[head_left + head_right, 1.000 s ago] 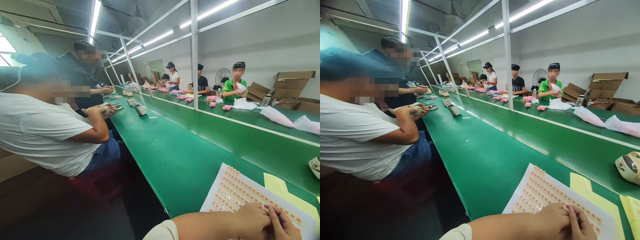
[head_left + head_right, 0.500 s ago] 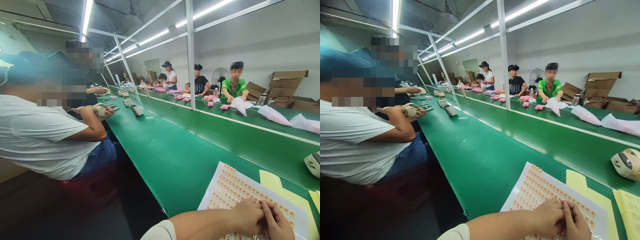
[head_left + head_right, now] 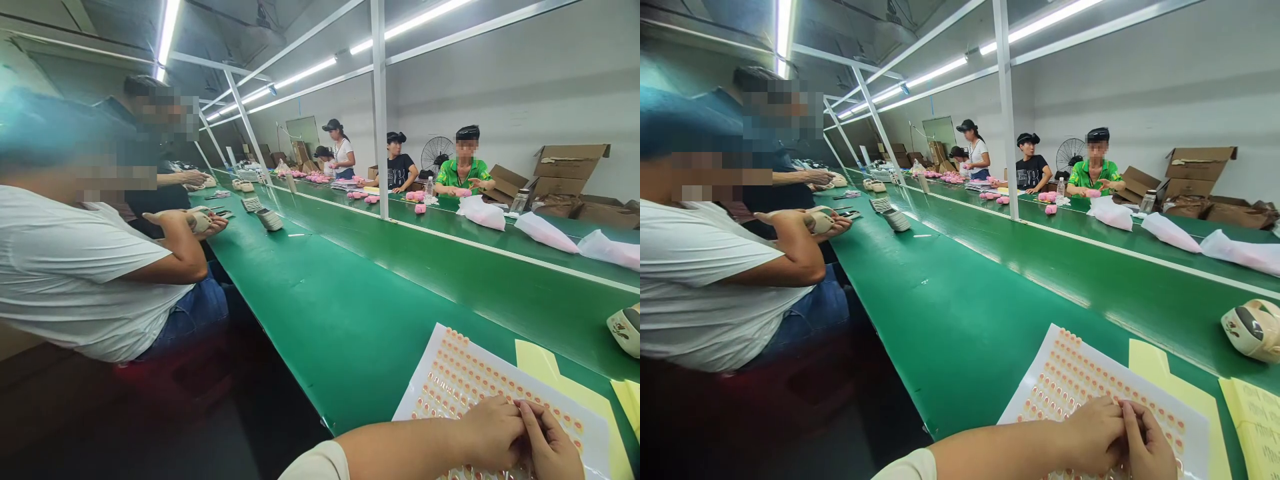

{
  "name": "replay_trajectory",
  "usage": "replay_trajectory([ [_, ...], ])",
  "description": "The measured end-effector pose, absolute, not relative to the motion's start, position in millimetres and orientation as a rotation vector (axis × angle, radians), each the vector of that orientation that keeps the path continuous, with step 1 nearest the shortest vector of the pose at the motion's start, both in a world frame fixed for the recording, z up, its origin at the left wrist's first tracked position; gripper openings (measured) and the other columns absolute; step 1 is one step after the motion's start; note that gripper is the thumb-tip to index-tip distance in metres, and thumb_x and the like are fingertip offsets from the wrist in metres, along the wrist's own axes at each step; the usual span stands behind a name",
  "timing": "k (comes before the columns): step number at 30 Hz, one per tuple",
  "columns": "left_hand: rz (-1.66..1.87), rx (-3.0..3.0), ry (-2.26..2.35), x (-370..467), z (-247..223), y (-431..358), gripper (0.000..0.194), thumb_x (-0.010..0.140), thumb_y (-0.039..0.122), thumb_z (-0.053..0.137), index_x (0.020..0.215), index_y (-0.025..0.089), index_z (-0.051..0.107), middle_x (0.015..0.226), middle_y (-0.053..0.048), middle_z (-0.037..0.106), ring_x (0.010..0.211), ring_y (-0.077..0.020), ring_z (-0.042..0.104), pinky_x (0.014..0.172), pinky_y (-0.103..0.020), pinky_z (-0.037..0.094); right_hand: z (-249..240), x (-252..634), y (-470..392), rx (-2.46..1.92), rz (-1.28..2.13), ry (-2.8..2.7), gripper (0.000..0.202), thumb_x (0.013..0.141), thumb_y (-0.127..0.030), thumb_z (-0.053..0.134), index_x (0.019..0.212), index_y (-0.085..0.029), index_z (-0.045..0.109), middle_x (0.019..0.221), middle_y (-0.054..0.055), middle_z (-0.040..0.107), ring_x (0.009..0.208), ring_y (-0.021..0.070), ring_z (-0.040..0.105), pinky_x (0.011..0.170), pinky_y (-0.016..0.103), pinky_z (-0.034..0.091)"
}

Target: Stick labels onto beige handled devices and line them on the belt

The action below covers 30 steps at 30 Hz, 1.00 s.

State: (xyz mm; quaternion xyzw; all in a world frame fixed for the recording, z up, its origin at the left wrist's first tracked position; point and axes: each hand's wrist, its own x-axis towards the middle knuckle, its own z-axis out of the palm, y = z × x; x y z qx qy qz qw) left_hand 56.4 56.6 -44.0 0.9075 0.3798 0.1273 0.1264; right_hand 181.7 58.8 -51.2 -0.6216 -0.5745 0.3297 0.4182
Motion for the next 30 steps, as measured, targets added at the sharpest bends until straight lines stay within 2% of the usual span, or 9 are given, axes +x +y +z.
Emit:
replay_trajectory([
  [9,0.34,2.684,1.106,56.7,-40.8,55.8,0.031,0.076,0.02,0.053,0.104,0.006,0.053,0.101,-0.01,0.062,0.092,-0.0212,0.057,0.08,-0.028,0.042,-52.1,182.1,58.4,-1.555,0.831,-1.434,0.045,0.056,-0.062,0.054,0.07,-0.02,0.066,0.079,0.006,0.071,0.078,0.0269,0.063,0.065,0.031,0.051],
  [19,0.416,2.667,1.081,56.1,-40.6,51.3,0.029,0.076,0.018,0.054,0.102,0.006,0.054,0.103,-0.012,0.062,0.095,-0.0219,0.056,0.082,-0.028,0.041,-47.7,180.4,54.6,-1.569,0.847,-1.412,0.047,0.054,-0.063,0.055,0.069,-0.02,0.066,0.078,0.006,0.071,0.077,0.0273,0.062,0.066,0.033,0.051],
  [26,0.428,2.664,1.119,56.4,-39.4,50.1,0.027,0.076,0.019,0.054,0.1,0.008,0.055,0.1,-0.01,0.063,0.092,-0.0213,0.057,0.08,-0.028,0.043,-43.9,179.3,52.6,-1.622,0.919,-1.37,0.051,0.049,-0.064,0.055,0.071,-0.02,0.065,0.083,0.008,0.07,0.085,0.0305,0.06,0.076,0.037,0.048],
  [30,0.43,2.65,1.122,56.1,-39.3,49.9,0.025,0.075,0.017,0.055,0.097,0.007,0.056,0.101,-0.011,0.062,0.092,-0.0215,0.057,0.08,-0.027,0.043,-44.4,179.0,52.8,-1.627,0.915,-1.364,0.051,0.049,-0.064,0.054,0.072,-0.02,0.065,0.083,0.008,0.07,0.084,0.03,0.06,0.075,0.037,0.049],
])
